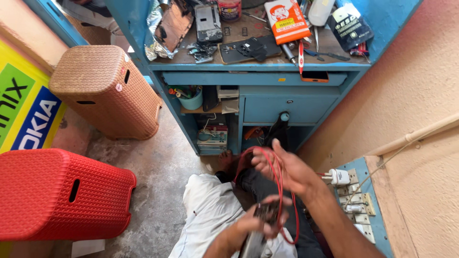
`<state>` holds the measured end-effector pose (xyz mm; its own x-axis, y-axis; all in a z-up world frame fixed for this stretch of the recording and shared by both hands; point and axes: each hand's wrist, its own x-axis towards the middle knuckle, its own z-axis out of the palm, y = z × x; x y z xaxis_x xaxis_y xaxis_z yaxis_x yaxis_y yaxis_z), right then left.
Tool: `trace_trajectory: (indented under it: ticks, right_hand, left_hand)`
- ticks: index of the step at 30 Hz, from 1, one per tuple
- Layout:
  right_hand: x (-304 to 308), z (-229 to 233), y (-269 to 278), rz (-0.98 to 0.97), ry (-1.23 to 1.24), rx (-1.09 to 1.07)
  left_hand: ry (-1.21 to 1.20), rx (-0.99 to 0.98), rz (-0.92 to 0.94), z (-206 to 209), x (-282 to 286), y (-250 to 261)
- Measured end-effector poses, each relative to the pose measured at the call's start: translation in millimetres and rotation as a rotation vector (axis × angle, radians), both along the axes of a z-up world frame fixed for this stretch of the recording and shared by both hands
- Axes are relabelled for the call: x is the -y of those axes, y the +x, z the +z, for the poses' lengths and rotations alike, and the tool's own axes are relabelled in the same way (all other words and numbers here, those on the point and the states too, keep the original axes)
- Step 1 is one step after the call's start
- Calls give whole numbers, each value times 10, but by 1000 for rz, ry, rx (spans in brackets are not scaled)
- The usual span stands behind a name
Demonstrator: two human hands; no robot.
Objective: The person disassembles and probes a mobile phone by removing the internal components and checking the circuit board.
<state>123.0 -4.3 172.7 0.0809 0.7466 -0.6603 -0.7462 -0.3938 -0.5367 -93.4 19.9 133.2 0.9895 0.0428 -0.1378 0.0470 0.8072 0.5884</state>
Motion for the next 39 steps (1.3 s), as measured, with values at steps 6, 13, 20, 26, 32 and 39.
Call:
trace_trajectory:
  ticks: [6,13,20,26,32,39]
  right_hand:
    - [-380,614,357,-5,380,185]
    - [-434,1310,755,-296,619,471]
    - [-350,1566,902,-385,711,666]
    - [-261,1612,938,-349,822,553]
    - [-81,1603,984,-302,888,483]
    - [143,994,-7,-85,501,953]
  left_hand:
    - [-133,79,27,-923,206,-586]
    - [-111,116,14,-1975,111,-735]
    - [-337,166,126,-2233,235,-381]
    - [-383,53,326,-2062,235,-289]
    - [-365,-76,805,-1426,-250,-474]
    - [-323,156,1272,59,-538,-604]
